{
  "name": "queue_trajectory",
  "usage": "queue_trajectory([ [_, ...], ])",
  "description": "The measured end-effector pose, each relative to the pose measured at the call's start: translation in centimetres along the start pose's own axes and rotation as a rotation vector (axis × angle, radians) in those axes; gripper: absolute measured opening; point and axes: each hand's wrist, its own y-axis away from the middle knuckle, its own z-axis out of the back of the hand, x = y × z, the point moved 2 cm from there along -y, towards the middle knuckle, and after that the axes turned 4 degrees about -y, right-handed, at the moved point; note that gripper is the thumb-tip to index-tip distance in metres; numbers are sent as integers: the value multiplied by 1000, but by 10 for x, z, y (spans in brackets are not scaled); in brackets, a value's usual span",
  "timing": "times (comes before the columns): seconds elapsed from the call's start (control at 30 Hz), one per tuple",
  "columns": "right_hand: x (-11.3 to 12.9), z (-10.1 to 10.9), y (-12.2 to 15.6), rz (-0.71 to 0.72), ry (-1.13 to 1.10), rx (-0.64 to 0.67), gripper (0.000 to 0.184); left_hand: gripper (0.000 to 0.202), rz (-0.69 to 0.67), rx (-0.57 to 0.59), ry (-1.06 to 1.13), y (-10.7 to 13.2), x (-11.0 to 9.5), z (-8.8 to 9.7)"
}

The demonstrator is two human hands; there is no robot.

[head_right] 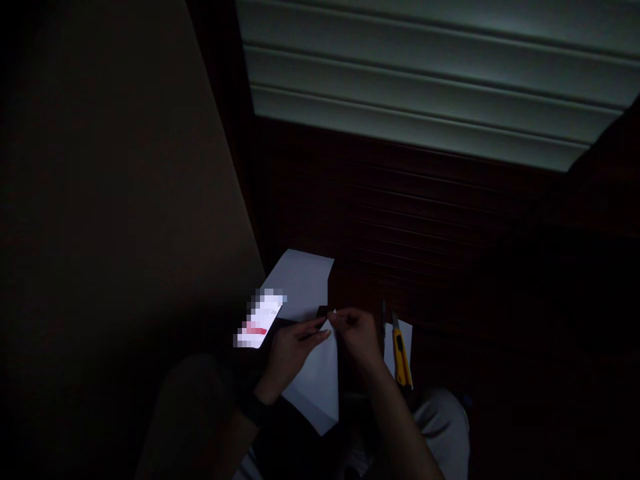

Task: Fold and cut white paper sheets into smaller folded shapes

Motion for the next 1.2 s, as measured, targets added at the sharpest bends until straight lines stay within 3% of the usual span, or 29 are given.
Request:
queue_trajectory([
  [0.13,-2,2,8,-4,-30,53,28,32,23,29,85,-3,3,1],
  [0.3,-21,5,27,-83,-122,131,29,28,15,-82,108,-4,11,7],
  [0.5,-40,-1,37,-96,-117,13,29,26,-64,-104,33,-1,11,3],
  [1.0,-35,-9,39,-19,-52,45,30,25,-204,-164,-63,6,5,-2],
  [1.2,-12,-10,25,58,-58,-4,29,23,-191,-176,-10,4,11,-6],
])
